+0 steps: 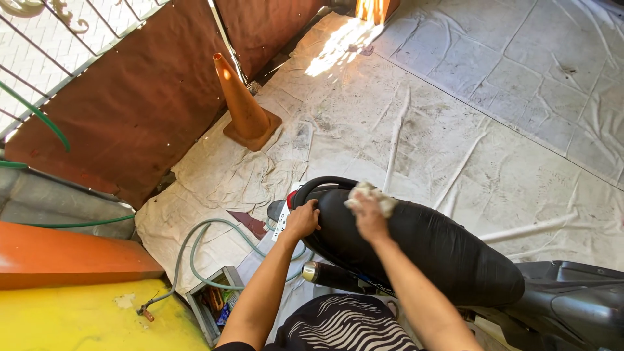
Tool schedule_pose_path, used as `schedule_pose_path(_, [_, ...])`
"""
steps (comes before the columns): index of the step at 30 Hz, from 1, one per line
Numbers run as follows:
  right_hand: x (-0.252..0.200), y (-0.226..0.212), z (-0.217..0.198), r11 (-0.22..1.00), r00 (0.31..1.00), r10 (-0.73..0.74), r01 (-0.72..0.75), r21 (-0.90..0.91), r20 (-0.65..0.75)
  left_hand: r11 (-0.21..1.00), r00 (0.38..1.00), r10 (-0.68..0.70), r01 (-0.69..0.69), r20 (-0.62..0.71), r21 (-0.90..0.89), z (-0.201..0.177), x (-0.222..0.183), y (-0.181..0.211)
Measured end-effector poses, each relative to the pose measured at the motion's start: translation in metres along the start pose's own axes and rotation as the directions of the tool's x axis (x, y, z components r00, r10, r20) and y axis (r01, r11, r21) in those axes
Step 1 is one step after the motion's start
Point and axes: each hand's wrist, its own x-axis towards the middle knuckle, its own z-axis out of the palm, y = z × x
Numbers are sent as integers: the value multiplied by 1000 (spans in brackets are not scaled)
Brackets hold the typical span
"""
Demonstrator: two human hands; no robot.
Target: The person wipes the top surface of a black motorcycle seat with a white cloth. They then lift the seat to reveal the underside and wipe the white plastic base. Finally, they place the seat back on the motorcycle and continue wiping the top surface.
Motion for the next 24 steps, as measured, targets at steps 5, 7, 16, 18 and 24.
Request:
schedule_pose_path(5, [-64,-81,-32,951,941,-307,310,-2,146,997,999,27,-30,-45,-67,-1,-3,-3])
schedule_pose_path(7, [-96,-56,-54,923,909,-369,382,-35,196,994,999,20,-25,-44,-106,-6,-10,2])
schedule_pose_path(16, [-96,110,-94,874,972,-164,64,-481,-168,989,1000,24,-25,-6,-144,-25,-25,16])
schedule_pose_path(18, [-69,137,-77,894,927,21,-185,-409,-373,985,1000,19,-18,7,-174,-27,-30,21])
schedule_pose_path(24, [-29,25,12,972,986,-111,81,-221,-123,991,1000,13,-13,-5,-137,-13,-16,10])
